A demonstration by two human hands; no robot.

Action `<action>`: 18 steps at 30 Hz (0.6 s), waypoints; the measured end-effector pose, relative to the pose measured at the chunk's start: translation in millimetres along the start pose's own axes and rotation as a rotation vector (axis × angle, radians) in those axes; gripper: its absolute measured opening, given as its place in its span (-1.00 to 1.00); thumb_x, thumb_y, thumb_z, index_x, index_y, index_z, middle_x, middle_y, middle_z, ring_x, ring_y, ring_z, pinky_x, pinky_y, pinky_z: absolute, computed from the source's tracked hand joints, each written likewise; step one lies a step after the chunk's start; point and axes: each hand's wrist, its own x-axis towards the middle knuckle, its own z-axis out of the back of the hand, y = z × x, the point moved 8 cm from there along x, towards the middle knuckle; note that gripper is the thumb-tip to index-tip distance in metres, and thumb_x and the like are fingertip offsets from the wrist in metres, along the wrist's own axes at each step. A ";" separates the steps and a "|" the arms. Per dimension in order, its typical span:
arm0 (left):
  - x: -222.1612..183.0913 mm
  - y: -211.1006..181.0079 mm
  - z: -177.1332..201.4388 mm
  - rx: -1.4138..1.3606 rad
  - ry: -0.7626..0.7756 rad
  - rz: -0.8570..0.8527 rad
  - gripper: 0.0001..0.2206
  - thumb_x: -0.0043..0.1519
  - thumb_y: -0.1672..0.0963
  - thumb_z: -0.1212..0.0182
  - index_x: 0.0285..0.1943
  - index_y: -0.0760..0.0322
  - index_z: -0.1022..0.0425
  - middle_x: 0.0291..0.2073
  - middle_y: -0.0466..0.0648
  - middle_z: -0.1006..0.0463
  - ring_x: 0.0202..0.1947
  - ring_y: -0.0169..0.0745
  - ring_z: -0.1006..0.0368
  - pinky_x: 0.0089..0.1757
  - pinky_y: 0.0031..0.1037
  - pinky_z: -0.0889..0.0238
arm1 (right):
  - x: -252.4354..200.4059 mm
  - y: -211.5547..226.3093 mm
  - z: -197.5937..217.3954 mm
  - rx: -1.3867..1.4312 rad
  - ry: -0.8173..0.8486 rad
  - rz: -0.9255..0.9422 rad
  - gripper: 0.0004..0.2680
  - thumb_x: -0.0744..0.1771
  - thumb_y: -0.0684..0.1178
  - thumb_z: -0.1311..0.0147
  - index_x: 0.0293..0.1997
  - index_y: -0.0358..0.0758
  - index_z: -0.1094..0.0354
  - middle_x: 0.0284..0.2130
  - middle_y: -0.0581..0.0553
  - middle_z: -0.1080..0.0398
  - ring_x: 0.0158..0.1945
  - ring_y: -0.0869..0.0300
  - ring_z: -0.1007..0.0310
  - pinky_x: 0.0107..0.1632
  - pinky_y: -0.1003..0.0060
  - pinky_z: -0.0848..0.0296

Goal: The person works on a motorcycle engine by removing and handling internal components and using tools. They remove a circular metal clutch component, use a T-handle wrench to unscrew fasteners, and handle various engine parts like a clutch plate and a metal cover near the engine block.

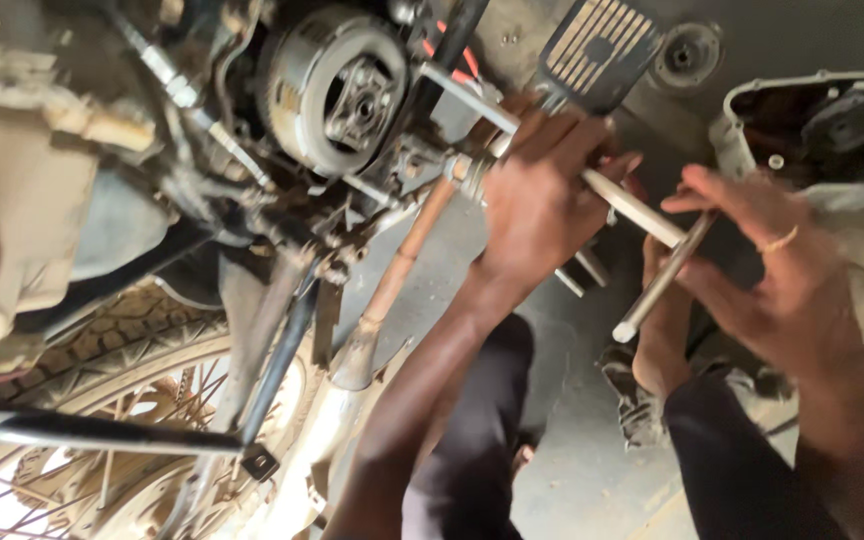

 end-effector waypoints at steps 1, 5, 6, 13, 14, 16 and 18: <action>-3.0 3.7 -0.3 0.005 0.032 0.033 -0.80 0.13 0.12 -0.49 -0.17 0.18 -0.55 -0.33 -0.16 -0.54 -0.22 -0.09 -0.49 -0.20 -0.32 -0.38 | 1.2 11.7 -3.4 -0.225 -0.026 0.040 -0.60 0.35 -0.03 -0.21 0.33 -0.30 -0.26 -0.08 -0.16 -0.54 -0.01 0.07 -0.55 0.12 0.06 -0.46; -6.4 9.7 5.2 -0.054 0.106 0.001 -0.70 -0.07 0.08 -0.49 -0.24 0.19 -0.49 -0.29 -0.18 -0.55 -0.11 -0.06 -0.48 -0.17 -0.24 -0.38 | 7.0 40.2 -23.0 -0.437 0.003 0.100 -0.73 0.43 -0.09 -0.18 0.30 -0.23 -0.39 -0.05 -0.19 -0.56 0.03 0.09 -0.55 -0.01 0.25 -0.54; -7.7 12.0 6.5 -0.063 0.108 -0.001 -0.70 -0.07 0.08 -0.49 -0.24 0.19 -0.49 -0.29 -0.18 -0.55 -0.11 -0.06 -0.48 -0.17 -0.24 -0.38 | 9.8 34.5 -22.9 -0.362 0.013 0.007 -0.76 0.45 -0.10 -0.13 0.29 -0.26 -0.41 -0.04 -0.21 -0.56 -0.03 0.15 -0.56 -0.13 0.32 -0.52; -20.5 15.7 23.5 -0.078 0.053 -0.153 -0.67 0.12 0.13 -0.41 0.05 0.21 -0.47 -0.02 -0.03 -0.50 0.08 0.08 -0.40 0.01 -0.25 -0.40 | -50.4 -17.7 19.2 0.133 -0.122 -0.310 -0.80 0.54 -0.04 0.09 0.19 -0.39 -0.33 0.02 -0.29 -0.46 -0.21 0.28 -0.38 -0.06 0.47 -0.42; -17.3 14.5 28.0 -0.085 0.033 -0.179 -0.69 0.16 0.16 -0.37 0.09 0.21 -0.48 0.03 -0.02 -0.50 0.11 0.07 -0.41 0.02 -0.28 -0.40 | -62.2 -24.6 30.8 0.125 -0.125 -0.298 -0.80 0.54 -0.04 0.09 0.19 -0.39 -0.33 0.02 -0.29 -0.46 -0.21 0.28 -0.38 -0.06 0.47 -0.42; -20.2 7.8 28.9 -0.101 0.068 -0.190 -0.73 0.21 0.14 -0.38 0.07 0.20 -0.50 0.03 -0.06 -0.52 0.08 0.00 -0.44 0.03 -0.32 -0.41 | -92.0 -35.4 49.1 0.221 -0.183 -0.282 -0.79 0.54 0.00 0.12 0.16 -0.36 -0.32 -0.03 -0.27 -0.47 -0.29 0.27 -0.40 -0.19 0.53 -0.40; -23.5 7.8 26.9 -0.097 0.110 -0.178 -0.76 0.27 0.12 -0.39 0.06 0.19 -0.52 0.03 -0.10 -0.53 0.04 -0.07 -0.47 0.04 -0.36 -0.42 | -111.9 -57.8 51.1 0.318 -0.226 -0.271 -0.75 0.51 0.06 0.16 0.14 -0.34 -0.32 -0.04 -0.24 -0.48 -0.37 0.30 -0.39 -0.30 0.58 -0.34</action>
